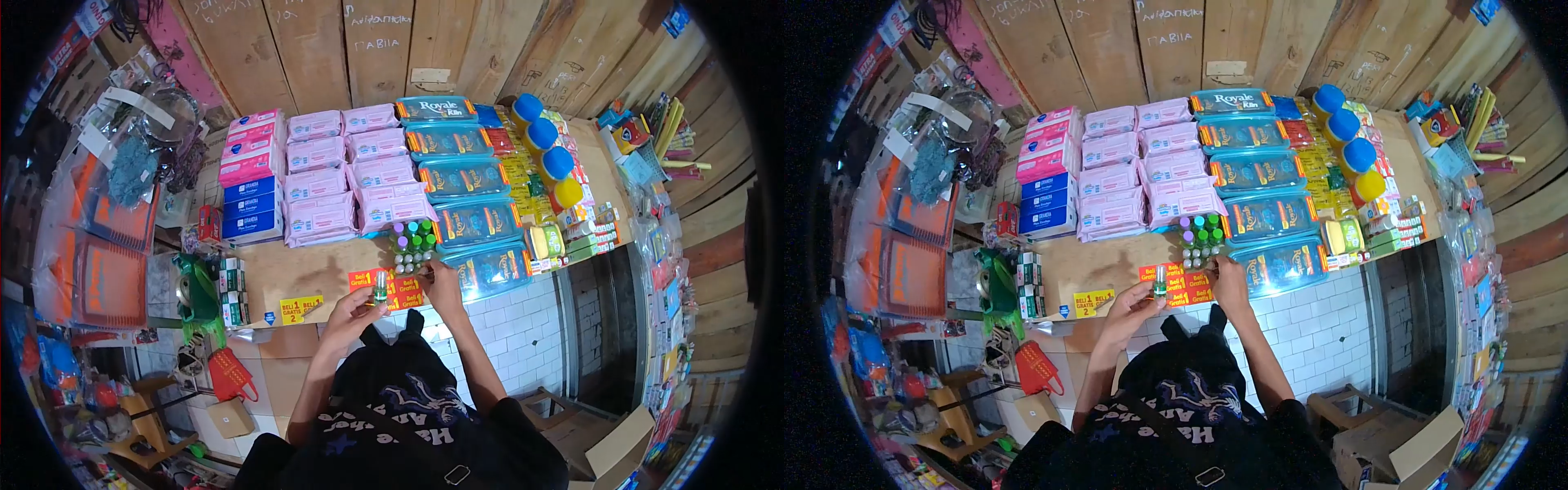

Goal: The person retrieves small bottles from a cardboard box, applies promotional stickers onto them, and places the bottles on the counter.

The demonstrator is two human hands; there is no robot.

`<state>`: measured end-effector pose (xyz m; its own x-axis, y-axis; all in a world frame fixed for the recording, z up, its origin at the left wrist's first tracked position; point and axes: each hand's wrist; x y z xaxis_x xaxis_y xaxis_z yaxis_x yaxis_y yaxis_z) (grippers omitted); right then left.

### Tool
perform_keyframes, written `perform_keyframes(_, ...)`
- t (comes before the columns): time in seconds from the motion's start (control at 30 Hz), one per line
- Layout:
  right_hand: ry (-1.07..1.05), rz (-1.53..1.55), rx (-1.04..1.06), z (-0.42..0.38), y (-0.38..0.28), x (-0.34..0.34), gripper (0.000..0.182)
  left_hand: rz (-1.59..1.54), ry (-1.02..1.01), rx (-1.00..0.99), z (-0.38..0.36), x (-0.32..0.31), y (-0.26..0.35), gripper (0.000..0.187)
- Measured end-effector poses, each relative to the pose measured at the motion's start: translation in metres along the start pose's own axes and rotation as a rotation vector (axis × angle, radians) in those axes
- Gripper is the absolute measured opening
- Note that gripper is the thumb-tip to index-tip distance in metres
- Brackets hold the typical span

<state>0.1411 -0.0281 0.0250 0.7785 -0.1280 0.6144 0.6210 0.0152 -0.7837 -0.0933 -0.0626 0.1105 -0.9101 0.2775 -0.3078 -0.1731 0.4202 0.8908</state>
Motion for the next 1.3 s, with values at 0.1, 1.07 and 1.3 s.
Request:
perform_keyframes(0.1, 0.017, -0.014, 0.06, 0.002, 0.008, -0.004, 0.025, 0.007, -0.001, -0.028, 0.004, 0.003, -0.011, 0.039)
perform_keyframes(1.07, -0.052, 0.152, -0.017, -0.002, 0.015, 0.0, 0.029, -0.015, 0.071, 0.022, 0.017, -0.036, -0.015, 0.043)
perform_keyframes(1.3, -0.021, 0.249, -0.133, -0.002, -0.022, 0.035, 0.018, 0.014, 0.048, 0.022, 0.023, -0.041, -0.024, 0.039)
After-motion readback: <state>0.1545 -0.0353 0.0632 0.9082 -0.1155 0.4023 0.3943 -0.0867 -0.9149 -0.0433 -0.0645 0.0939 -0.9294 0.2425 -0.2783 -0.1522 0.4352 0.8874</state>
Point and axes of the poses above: each hand's wrist, its own z-axis towards the middle knuckle, its own x-axis out of the back of the hand, y = z × x, and after that the axes turned 1 degree about z, right-handed
